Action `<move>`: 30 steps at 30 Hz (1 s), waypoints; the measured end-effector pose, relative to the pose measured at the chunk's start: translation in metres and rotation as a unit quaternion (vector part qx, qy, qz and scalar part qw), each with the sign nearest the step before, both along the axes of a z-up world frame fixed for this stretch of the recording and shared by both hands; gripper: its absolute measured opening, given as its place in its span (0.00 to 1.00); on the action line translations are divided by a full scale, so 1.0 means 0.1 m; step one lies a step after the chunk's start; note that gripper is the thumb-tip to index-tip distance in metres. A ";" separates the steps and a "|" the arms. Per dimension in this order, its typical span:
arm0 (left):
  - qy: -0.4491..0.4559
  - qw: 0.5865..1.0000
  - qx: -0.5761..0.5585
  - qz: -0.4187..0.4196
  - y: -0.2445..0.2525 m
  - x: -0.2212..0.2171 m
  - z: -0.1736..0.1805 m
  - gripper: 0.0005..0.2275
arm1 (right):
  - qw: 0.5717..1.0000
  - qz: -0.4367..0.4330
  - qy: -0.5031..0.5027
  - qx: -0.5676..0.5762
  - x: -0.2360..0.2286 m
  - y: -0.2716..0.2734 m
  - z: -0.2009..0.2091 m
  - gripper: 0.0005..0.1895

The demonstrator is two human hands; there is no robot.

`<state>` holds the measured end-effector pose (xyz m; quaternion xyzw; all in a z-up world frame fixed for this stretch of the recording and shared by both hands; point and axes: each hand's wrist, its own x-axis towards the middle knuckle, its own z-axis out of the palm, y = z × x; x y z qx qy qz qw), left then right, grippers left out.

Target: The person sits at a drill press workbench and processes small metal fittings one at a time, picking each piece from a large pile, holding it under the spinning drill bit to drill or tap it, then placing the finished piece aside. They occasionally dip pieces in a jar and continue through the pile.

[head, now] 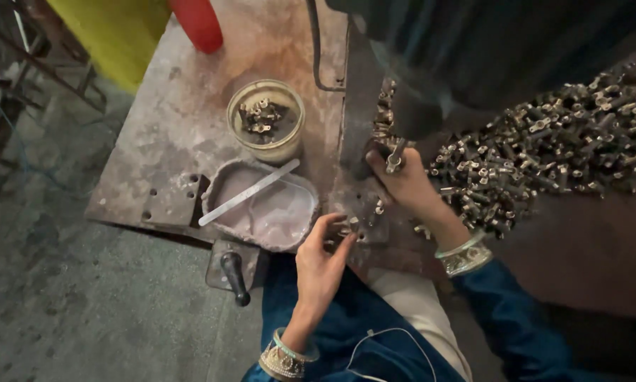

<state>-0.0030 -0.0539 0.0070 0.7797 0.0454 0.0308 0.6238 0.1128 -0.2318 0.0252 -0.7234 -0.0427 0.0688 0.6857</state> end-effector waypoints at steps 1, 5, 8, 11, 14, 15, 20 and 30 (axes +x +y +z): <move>-0.001 1.000 0.000 0.000 -0.01 0.01 0.01 0.15 | 1.000 0.000 -0.001 0.000 0.04 -0.05 -0.04 0.17; 0.007 0.998 -0.065 0.006 -0.03 0.04 0.12 0.17 | 0.999 -0.042 -0.023 0.011 -0.01 0.09 -0.23 0.17; 0.000 0.997 -0.078 0.010 -0.03 0.06 0.08 0.19 | 0.988 -0.139 -0.058 0.040 -0.09 0.27 -0.10 0.15; -0.007 0.995 -0.101 0.002 -0.03 0.03 -0.11 0.19 | 0.989 -0.117 -0.087 0.037 -0.04 0.20 -0.25 0.17; 0.010 0.990 -0.139 0.001 -0.02 -0.04 -0.23 0.18 | 0.992 -0.100 -0.071 0.024 -0.09 0.21 -0.17 0.19; 0.028 0.987 -0.159 0.004 -0.03 -0.03 -0.25 0.18 | 0.992 -0.108 -0.055 0.031 -0.09 0.22 -0.06 0.16; -0.026 0.954 -0.300 0.001 -0.02 0.12 0.42 0.18 | 0.988 -0.084 -0.130 0.005 0.08 0.05 -0.54 0.14; -0.416 0.896 0.149 -0.051 -0.09 0.41 0.40 0.17 | 0.996 -0.018 -0.072 -0.048 0.04 -0.46 -1.33 0.11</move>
